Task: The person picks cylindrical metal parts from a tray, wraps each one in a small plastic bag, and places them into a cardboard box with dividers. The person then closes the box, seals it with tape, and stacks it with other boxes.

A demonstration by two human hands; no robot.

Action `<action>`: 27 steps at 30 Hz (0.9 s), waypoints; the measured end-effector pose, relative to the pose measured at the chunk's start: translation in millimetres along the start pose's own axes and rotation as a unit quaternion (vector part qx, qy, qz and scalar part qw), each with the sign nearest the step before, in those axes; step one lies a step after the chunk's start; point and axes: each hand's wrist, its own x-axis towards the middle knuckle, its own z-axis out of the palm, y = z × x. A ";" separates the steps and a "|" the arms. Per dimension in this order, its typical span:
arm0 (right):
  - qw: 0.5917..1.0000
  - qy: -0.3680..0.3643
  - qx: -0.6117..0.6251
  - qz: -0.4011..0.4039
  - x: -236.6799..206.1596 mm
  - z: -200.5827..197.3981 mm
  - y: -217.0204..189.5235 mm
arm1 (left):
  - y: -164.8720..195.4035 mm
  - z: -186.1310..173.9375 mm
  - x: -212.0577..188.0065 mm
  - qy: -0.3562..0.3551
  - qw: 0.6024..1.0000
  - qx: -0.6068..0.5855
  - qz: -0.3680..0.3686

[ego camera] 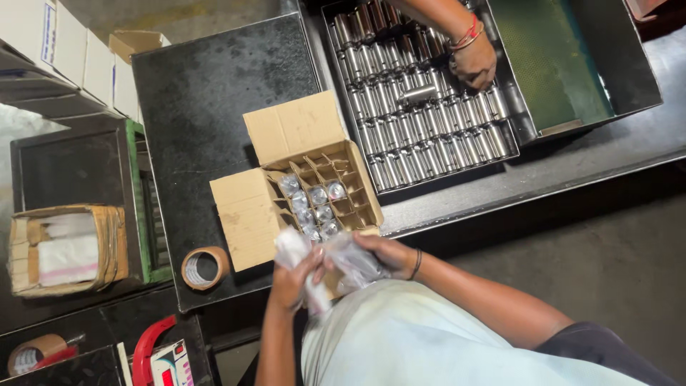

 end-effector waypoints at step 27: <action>0.517 0.130 -0.810 -0.243 116.3 98.1 -30.0 | -18.3 -63.4 -32.8 0.226 0.948 -0.217 0.052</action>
